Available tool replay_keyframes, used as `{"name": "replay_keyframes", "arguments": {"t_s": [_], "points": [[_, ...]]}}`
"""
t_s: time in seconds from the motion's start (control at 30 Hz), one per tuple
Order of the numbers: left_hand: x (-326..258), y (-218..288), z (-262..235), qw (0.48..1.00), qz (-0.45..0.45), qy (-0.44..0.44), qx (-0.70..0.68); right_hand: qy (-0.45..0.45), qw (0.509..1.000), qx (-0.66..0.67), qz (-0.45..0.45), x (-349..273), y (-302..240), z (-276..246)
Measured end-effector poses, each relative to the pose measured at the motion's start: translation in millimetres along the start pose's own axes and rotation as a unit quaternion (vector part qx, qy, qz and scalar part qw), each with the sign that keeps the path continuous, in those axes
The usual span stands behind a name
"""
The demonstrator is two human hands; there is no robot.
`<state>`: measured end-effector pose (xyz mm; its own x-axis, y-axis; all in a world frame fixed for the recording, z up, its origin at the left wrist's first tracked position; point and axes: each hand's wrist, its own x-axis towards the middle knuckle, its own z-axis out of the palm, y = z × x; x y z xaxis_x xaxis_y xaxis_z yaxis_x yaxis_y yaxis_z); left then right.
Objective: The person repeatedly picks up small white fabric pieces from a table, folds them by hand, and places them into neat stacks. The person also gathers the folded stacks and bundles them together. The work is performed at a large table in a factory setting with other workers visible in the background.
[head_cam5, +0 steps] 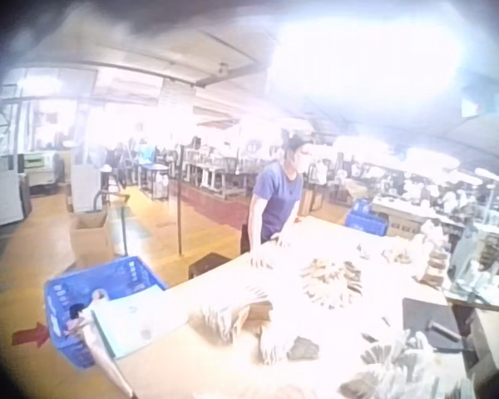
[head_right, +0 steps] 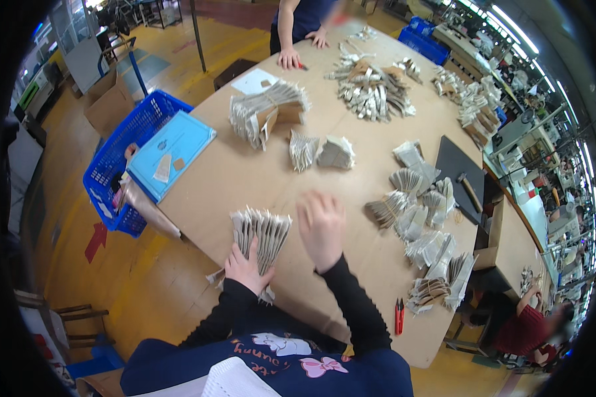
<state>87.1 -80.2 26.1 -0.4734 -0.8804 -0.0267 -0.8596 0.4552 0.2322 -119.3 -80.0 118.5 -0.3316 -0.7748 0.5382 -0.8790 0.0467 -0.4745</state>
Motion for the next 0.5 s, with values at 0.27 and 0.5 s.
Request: {"name": "replay_keyframes", "arguments": {"t_s": [0.27,0.5], "points": [[0,9,-1,1.000,-0.030,0.000,-0.005,-0.282,0.890,-0.352,-0.065,174,66,136],[2,-7,-14,0.995,-0.029,0.033,-0.085,-0.415,0.814,-0.343,0.215,195,125,137]]}}
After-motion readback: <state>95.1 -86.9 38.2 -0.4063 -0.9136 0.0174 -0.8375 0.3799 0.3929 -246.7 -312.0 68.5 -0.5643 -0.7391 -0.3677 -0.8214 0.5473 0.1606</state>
